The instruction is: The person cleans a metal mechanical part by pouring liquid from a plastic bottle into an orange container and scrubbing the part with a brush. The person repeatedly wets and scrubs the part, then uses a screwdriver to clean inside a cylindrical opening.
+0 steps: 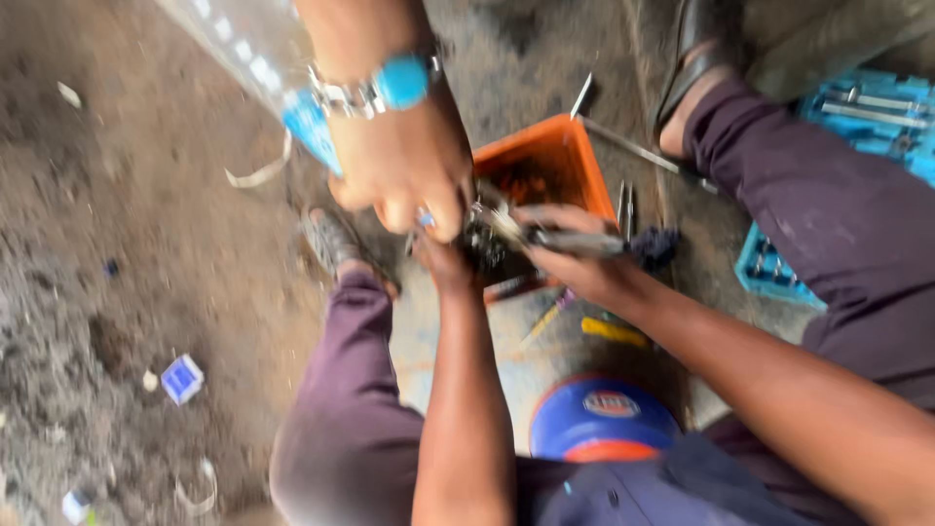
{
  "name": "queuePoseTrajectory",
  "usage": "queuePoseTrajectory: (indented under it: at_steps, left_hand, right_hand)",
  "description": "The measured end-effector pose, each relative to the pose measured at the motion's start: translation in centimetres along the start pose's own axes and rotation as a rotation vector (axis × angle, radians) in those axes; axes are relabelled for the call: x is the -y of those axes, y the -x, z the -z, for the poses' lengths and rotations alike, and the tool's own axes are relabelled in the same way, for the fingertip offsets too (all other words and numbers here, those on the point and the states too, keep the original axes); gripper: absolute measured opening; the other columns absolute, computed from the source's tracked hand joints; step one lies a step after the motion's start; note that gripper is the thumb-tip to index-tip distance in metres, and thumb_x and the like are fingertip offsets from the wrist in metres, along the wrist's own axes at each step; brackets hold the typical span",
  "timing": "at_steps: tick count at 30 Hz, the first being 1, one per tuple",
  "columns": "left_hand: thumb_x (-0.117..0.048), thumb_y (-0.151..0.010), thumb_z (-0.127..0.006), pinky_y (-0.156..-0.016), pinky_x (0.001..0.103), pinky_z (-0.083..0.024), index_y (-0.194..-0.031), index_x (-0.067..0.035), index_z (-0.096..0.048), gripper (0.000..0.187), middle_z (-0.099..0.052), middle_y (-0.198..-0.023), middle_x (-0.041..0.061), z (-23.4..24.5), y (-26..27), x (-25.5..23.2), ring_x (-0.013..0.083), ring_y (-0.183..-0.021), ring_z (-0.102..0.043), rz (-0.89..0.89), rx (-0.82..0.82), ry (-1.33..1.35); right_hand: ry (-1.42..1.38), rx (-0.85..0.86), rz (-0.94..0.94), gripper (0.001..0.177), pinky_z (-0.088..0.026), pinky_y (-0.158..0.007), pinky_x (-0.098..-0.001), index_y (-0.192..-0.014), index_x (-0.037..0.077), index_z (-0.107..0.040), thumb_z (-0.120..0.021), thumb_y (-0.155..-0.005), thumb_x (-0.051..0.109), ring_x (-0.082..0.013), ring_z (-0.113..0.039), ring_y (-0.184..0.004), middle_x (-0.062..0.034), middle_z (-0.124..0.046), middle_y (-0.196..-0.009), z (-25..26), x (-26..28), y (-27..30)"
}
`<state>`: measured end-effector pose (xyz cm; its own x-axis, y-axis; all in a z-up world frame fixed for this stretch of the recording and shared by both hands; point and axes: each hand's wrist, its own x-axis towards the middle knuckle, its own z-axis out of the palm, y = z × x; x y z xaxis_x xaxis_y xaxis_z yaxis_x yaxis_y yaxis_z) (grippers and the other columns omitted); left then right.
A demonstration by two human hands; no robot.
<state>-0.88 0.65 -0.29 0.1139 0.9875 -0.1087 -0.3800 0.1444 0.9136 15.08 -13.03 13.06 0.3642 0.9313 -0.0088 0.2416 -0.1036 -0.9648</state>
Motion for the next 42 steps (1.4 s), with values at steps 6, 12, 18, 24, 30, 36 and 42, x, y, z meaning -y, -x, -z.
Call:
queuePoseTrajectory:
  at_steps: [6, 12, 18, 24, 30, 36, 42]
  left_hand:
    - [-0.045, -0.112, -0.046, -0.1, 0.043, -0.051, -0.138, 0.007, -0.053, 0.058, -0.061, -0.131, 0.016, 1.3, 0.8, 0.4, 0.0251, -0.118, -0.061, 0.072, 0.018, 0.138]
    - [-0.07, -0.104, -0.031, -0.118, 0.045, -0.039, -0.148, 0.005, -0.042, 0.088, -0.05, -0.149, 0.017, 0.7, -0.6, 0.2, 0.028, -0.133, -0.052, 0.165, -0.065, 0.183]
    - [-0.083, -0.092, -0.021, -0.124, 0.045, -0.028, -0.16, -0.009, -0.031, 0.101, -0.04, -0.16, 0.009, 2.3, -0.7, -0.6, 0.0273, -0.146, -0.039, 0.207, 0.037, 0.251]
    - [-0.091, -0.081, -0.025, -0.126, 0.046, -0.021, -0.161, -0.015, -0.027, 0.11, -0.035, -0.165, 0.005, 1.6, 0.5, -1.5, 0.0279, -0.152, -0.03, 0.299, 0.039, 0.11]
    - [-0.094, -0.102, -0.03, -0.051, 0.029, -0.05, -0.154, -0.005, -0.048, 0.105, -0.066, -0.127, 0.01, 2.9, 2.2, -0.6, 0.0187, -0.075, -0.062, 0.468, 0.382, 0.682]
    - [-0.071, -0.09, -0.048, -0.059, 0.028, -0.048, -0.131, -0.018, -0.06, 0.068, -0.071, -0.109, -0.003, 2.3, 3.1, -3.1, 0.0115, -0.08, -0.065, 0.632, 0.025, 0.177]
    - [-0.045, -0.101, -0.076, -0.056, 0.024, -0.04, -0.114, -0.016, -0.069, 0.032, -0.07, -0.097, -0.004, -0.1, 3.5, -4.0, 0.0084, -0.079, -0.062, 0.619, -0.19, 0.308]
  right_hand:
    - [0.013, 0.071, 0.192, 0.038, -0.058, -0.093, -0.0365, -0.125, 0.004, -0.07, -0.075, -0.088, 0.008, -0.0255, -0.073, -0.106, -0.0157, -0.074, -0.117, 0.9, 0.1, -2.1]
    - [-0.039, 0.132, 0.212, 0.036, -0.057, -0.096, -0.0368, -0.12, 0.006, -0.072, -0.078, -0.084, 0.01, -0.0254, -0.073, -0.107, -0.0152, -0.075, -0.114, 0.1, -0.7, -3.3]
    - [0.054, 0.227, 0.13, 0.041, -0.057, -0.094, -0.0349, -0.124, 0.006, -0.073, -0.077, -0.082, 0.006, -0.0233, -0.073, -0.105, -0.0126, -0.075, -0.113, 2.2, -2.0, -4.6]
    - [-0.43, 0.034, -0.228, 0.045, -0.058, -0.099, -0.0367, -0.136, 0.01, -0.066, -0.073, -0.091, 0.01, -0.0225, -0.068, -0.113, -0.0107, -0.07, -0.129, 1.4, -5.0, -2.5]
    - [-0.851, -0.25, -0.69, 0.046, -0.064, -0.089, -0.0457, -0.137, 0.023, -0.057, -0.069, -0.092, 0.02, -0.0244, -0.067, -0.114, -0.007, -0.063, -0.136, -1.8, -5.5, -2.4]
    - [-0.882, -0.257, -0.556, 0.046, -0.065, -0.084, -0.0441, -0.125, 0.02, -0.056, -0.073, -0.085, 0.008, -0.0218, -0.068, -0.109, -0.005, -0.062, -0.122, -3.6, -5.0, -2.4]
    - [-0.902, -0.287, -0.302, 0.048, -0.059, -0.092, -0.034, -0.129, 0.016, -0.056, -0.075, -0.088, 0.0, -0.0154, -0.062, -0.108, -0.004, -0.058, -0.118, -5.1, -7.0, -1.3]
